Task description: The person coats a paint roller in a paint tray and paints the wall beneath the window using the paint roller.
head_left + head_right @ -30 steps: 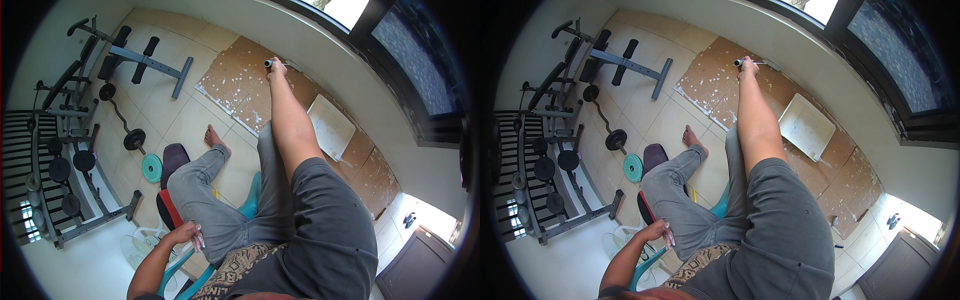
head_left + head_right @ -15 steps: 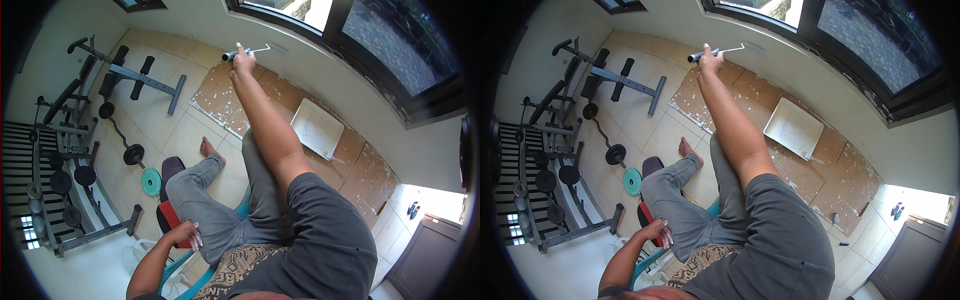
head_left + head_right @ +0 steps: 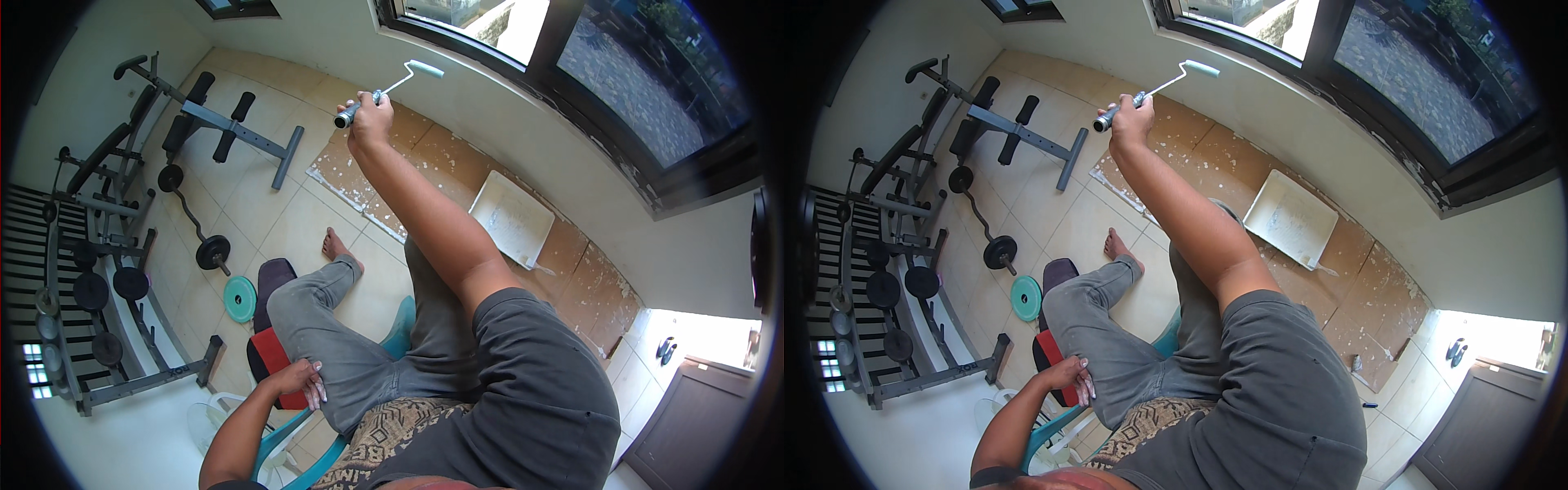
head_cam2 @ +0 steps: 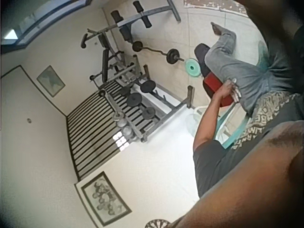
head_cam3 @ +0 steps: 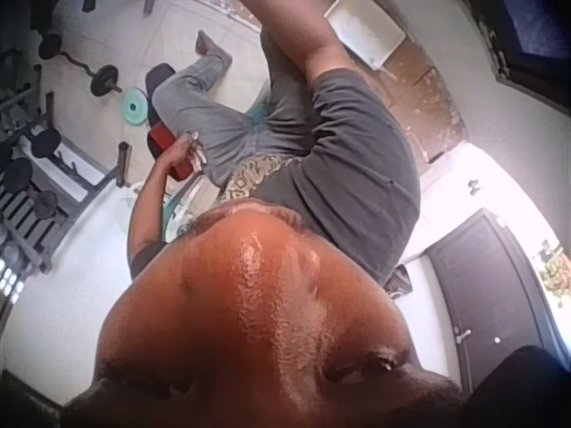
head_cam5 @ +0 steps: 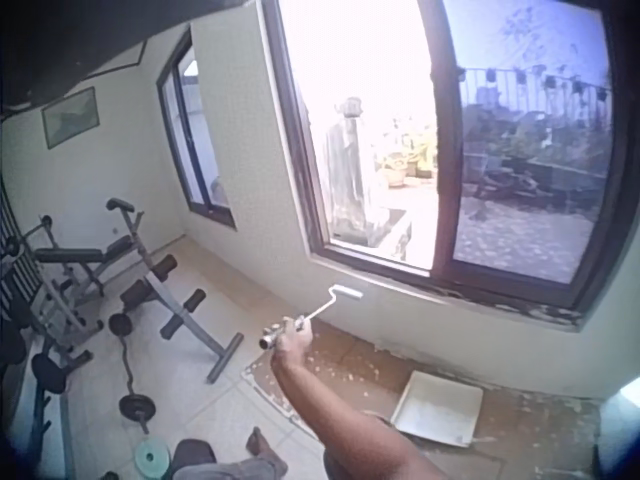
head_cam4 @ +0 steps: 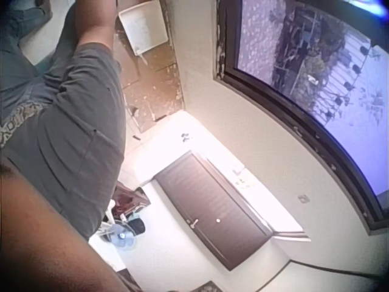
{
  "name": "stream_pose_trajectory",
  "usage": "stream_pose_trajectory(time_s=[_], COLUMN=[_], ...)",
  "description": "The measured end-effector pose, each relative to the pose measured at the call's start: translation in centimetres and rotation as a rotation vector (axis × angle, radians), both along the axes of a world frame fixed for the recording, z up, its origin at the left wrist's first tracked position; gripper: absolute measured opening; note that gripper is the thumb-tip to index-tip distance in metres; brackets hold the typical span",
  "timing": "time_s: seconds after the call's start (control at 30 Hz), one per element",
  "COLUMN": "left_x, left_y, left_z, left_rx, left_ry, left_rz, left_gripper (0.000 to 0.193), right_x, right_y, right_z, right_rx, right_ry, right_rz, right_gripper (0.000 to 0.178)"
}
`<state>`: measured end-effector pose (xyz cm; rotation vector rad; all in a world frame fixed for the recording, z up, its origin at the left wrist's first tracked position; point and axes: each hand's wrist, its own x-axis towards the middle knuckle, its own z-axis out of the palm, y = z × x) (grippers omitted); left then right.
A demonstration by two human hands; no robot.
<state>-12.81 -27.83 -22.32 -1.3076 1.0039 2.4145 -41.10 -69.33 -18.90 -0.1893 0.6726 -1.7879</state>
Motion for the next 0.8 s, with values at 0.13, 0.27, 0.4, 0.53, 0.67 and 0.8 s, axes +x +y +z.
stream_pose_trajectory(time_s=[0.13,0.27,0.4,0.53,0.67,0.8], left_x=[0.4,0.7,0.6,0.4,0.3,0.4], left_y=[0.3,0.1,0.3,0.1,-0.1,0.1], left_z=[0.0,-0.8,-0.4,-0.1,-0.7,-0.1], left_rx=[-0.005,0.017,0.015,0.002,-0.012,-0.017], left_ry=[-0.009,-0.005,-0.040,-0.024,-0.041,-0.037], left_rz=[0.007,0.010,-0.002,0.016,-0.021,0.018], left_gripper=[0.090,0.090,0.089,0.085,0.095,0.082], right_x=[-0.1,-1.8,-1.7,-2.7,-4.8,-4.1], right_y=[-0.6,-2.4,-1.9,-3.4,-5.8,-4.2], right_z=[-0.6,-1.0,1.0,-0.2,-2.3,-1.0], right_rx=[0.110,0.086,0.078,0.107,0.161,0.178], right_ry=[0.049,0.140,0.058,0.133,0.153,0.169], right_rz=[-0.050,-0.111,-0.129,-0.191,-0.237,-0.216], right_gripper=[0.017,0.022,0.016,0.015,0.015,0.014])
